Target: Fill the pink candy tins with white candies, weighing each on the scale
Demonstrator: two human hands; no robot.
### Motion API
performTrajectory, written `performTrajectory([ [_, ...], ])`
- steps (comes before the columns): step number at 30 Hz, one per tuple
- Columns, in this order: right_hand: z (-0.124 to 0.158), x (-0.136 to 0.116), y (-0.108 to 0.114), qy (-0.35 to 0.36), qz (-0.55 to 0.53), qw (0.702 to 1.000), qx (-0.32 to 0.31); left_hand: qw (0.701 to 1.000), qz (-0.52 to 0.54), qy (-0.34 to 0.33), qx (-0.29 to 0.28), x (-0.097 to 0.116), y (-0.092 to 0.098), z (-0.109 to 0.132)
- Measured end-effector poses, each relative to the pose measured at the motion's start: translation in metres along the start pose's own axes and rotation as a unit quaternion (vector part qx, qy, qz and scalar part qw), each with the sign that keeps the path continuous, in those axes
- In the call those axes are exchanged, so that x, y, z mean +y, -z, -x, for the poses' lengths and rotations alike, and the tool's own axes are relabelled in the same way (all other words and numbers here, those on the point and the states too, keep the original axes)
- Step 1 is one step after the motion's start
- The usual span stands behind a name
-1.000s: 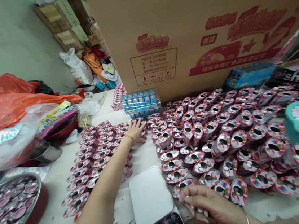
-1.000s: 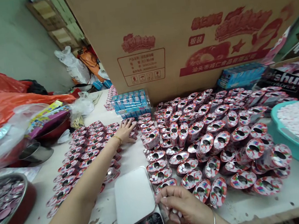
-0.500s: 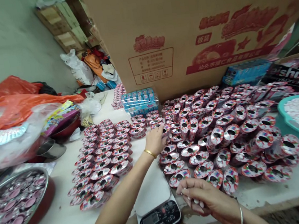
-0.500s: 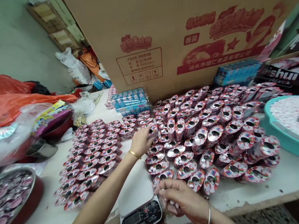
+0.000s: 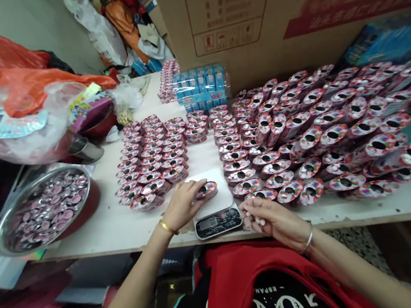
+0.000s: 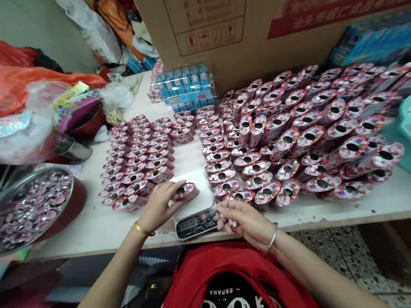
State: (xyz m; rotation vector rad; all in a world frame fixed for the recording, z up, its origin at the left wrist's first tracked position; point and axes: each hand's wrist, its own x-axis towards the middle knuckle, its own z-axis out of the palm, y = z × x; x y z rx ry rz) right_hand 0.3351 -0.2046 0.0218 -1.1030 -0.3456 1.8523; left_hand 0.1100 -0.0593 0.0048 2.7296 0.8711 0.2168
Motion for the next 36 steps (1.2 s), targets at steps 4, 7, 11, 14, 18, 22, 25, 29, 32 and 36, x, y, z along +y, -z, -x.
performTrajectory([
  [4, 0.000, -0.001, -0.006, -0.010, 0.018, 1.000, -0.012, 0.996, 0.015, 0.032, 0.085, 0.002, -0.007, 0.010],
  [7, 0.003, 0.001, -0.003, -0.009, 0.039, 0.999, -0.003, 0.971, 0.073, 0.103, 0.201, -0.002, -0.013, 0.030],
  [11, 0.004, 0.006, 0.002, 0.001, 0.085, 0.996, 0.009, 0.922, 0.138, 0.205, 0.298, -0.012, -0.041, 0.066],
  [14, 0.000, 0.003, 0.001, 0.003, 0.146, 0.989, 0.008, 0.902, 0.158, 0.257, 0.308, -0.017, -0.068, 0.084],
  [18, -0.016, -0.016, -0.013, 0.038, 0.239, 0.970, 0.008, 0.918, 0.106, 0.263, 0.278, -0.021, -0.089, 0.090],
  [22, -0.039, -0.040, -0.041, 0.093, 0.348, 0.933, -0.012, 0.926, 0.081, 0.255, 0.265, -0.024, -0.093, 0.090],
  [25, -0.059, -0.049, -0.062, 0.137, 0.447, 0.884, -0.020, 0.927, 0.085, 0.253, 0.265, -0.025, -0.092, 0.091],
  [29, -0.083, -0.047, -0.078, 0.190, 0.589, 0.786, -0.008, 0.927, 0.081, 0.252, 0.267, -0.025, -0.092, 0.093],
  [32, -0.092, -0.043, -0.083, 0.220, 0.665, 0.713, -0.018, 0.927, 0.078, 0.250, 0.267, -0.025, -0.091, 0.093],
  [36, -0.095, -0.038, -0.085, 0.231, 0.716, 0.659, -0.033, 0.928, 0.081, 0.246, 0.268, -0.026, -0.090, 0.091],
])
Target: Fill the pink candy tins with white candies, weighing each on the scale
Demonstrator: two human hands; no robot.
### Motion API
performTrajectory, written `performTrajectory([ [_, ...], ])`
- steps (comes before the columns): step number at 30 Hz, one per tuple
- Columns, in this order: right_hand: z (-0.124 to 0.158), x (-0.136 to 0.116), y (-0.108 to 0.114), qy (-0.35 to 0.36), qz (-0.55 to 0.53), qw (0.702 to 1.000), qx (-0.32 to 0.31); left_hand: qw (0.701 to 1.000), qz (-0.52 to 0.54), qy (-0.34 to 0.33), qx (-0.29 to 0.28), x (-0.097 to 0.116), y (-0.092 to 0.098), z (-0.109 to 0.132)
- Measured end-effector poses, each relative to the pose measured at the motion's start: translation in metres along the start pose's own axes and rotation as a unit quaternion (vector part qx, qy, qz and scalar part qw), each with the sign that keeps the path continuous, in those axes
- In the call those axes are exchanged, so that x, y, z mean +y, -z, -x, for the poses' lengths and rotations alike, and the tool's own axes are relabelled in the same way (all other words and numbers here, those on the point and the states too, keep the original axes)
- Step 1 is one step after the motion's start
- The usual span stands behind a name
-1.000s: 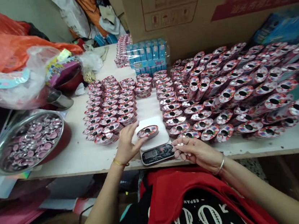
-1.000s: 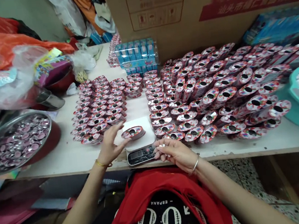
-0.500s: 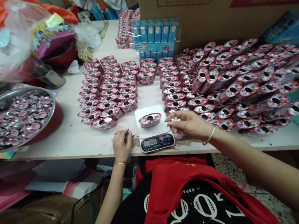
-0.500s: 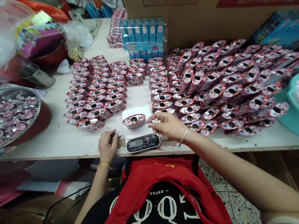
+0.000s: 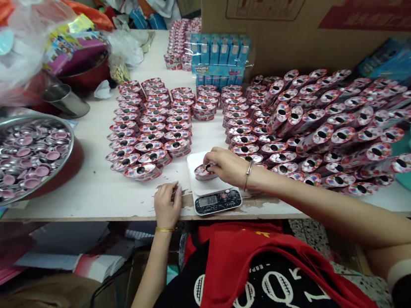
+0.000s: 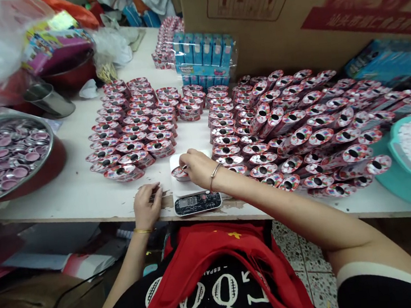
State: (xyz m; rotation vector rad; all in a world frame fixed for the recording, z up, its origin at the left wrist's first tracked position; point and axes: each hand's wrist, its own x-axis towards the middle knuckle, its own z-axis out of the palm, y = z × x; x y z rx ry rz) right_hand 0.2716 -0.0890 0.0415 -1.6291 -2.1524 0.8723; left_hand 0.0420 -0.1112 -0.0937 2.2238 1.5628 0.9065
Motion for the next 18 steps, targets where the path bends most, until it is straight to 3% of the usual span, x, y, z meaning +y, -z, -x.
performTrajectory([
  [9, 0.001, 0.002, -0.001, 0.025, -0.008, 1.000, -0.001, 1.000, 0.000, 0.005, -0.001, 0.001, -0.001, 0.000],
  [13, 0.004, 0.002, 0.010, 0.019, -0.122, 0.991, 0.052, 1.000, 0.001, 0.006, 0.000, 0.001, -0.002, 0.000],
  [15, 0.010, 0.007, 0.020, -0.023, -0.278, 0.958, 0.067, 1.000, 0.000, 0.007, -0.003, 0.001, -0.002, 0.001],
  [18, 0.026, 0.022, 0.033, -0.129, -0.510, 0.848, 0.069, 1.000, 0.001, 0.007, -0.002, 0.001, -0.002, 0.001],
])
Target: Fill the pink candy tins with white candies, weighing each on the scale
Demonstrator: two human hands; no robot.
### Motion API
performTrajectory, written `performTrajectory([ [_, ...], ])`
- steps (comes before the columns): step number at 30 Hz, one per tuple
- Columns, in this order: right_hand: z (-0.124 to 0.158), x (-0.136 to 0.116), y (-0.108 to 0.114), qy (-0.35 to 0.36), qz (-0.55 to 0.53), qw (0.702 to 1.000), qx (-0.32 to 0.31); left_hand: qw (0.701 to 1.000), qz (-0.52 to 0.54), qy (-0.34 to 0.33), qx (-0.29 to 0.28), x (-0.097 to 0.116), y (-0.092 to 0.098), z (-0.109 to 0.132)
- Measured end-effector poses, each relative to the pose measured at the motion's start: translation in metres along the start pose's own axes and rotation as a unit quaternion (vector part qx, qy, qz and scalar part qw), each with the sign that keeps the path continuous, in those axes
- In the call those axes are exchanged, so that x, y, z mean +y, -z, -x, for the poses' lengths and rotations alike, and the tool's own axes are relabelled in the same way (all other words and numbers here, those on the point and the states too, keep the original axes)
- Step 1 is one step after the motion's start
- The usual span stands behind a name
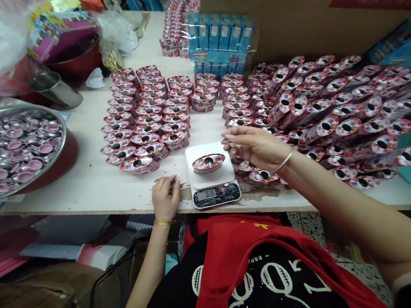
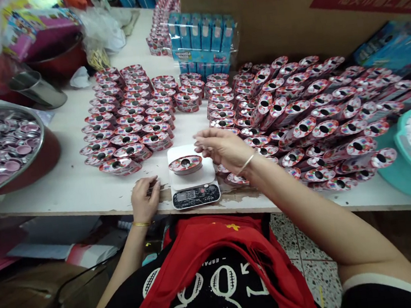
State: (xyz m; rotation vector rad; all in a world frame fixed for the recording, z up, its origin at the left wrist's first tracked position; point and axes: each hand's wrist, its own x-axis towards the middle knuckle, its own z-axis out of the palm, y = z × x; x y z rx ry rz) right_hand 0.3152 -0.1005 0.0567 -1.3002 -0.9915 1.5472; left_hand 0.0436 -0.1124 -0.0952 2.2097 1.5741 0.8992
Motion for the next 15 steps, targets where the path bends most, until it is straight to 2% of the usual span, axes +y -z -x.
performTrajectory([
  [3, 0.015, 0.008, 0.023, -0.073, -0.106, 0.990, 0.048, 1.000, 0.001, 0.002, 0.001, 0.000, 0.000, 0.000],
  [7, 0.037, 0.026, 0.037, -0.108, -0.103, 0.987, 0.062, 1.000, 0.002, 0.003, 0.000, 0.002, 0.000, -0.001],
  [12, 0.059, 0.047, 0.021, -0.111, -0.030, 0.993, 0.007, 1.000, 0.003, 0.006, 0.003, 0.003, 0.000, 0.000],
  [15, 0.067, 0.067, 0.003, -0.067, 0.090, 0.994, -0.009, 0.999, 0.041, -0.001, 0.014, 0.010, 0.005, -0.003],
])
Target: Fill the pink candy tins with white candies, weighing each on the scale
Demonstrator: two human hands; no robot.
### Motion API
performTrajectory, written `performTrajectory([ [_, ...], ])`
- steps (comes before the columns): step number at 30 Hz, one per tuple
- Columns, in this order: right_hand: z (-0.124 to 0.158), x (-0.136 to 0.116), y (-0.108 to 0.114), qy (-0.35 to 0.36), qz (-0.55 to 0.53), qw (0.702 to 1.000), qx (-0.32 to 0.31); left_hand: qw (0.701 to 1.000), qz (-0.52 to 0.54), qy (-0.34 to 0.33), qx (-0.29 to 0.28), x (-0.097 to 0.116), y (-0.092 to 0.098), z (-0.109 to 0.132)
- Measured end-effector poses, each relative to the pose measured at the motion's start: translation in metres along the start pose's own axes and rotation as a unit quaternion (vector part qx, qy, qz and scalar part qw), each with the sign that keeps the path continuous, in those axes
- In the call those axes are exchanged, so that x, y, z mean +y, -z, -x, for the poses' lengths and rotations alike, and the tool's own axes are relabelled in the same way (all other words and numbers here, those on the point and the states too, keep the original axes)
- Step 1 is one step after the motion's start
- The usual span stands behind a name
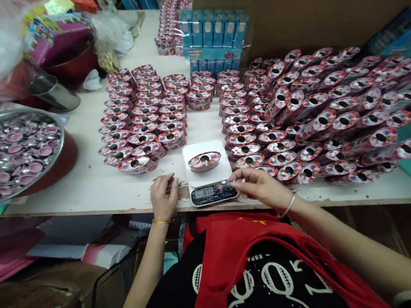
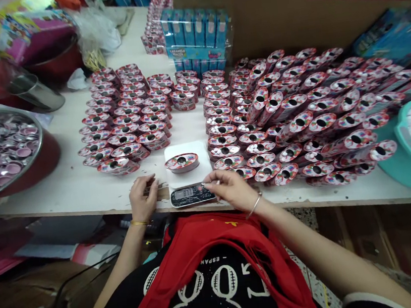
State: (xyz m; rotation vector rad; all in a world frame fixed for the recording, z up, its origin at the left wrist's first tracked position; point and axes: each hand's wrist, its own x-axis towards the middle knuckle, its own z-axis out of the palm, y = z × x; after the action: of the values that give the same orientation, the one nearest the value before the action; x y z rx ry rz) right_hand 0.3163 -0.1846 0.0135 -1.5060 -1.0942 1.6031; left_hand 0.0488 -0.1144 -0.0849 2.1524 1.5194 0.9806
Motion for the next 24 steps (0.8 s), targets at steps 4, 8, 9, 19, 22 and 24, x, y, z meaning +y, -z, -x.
performTrajectory([
  [4, -0.002, 0.022, -0.023, 0.083, 0.276, 0.955, 0.076, 0.997, 0.045, -0.063, 0.004, 0.026, 0.009, -0.017],
  [8, -0.010, 0.028, -0.031, 0.034, 0.486, 0.866, 0.110, 0.988, 0.025, -0.147, -0.030, 0.054, 0.010, -0.039],
  [9, -0.012, 0.029, -0.032, 0.022, 0.517, 0.848, 0.112, 0.985, 0.015, -0.164, -0.041, 0.059, 0.008, -0.043],
  [19, -0.020, 0.043, -0.029, 0.105, 0.630, 0.764, 0.094, 0.965, -0.044, -0.195, -0.168, 0.071, -0.005, -0.074],
  [22, -0.017, 0.049, -0.026, 0.155, 0.625, 0.759, 0.096, 0.959, -0.030, -0.205, -0.195, 0.075, 0.002, -0.079],
  [24, -0.017, 0.053, -0.025, 0.193, 0.615, 0.757, 0.108, 0.954, -0.031, -0.211, -0.211, 0.077, 0.005, -0.086],
])
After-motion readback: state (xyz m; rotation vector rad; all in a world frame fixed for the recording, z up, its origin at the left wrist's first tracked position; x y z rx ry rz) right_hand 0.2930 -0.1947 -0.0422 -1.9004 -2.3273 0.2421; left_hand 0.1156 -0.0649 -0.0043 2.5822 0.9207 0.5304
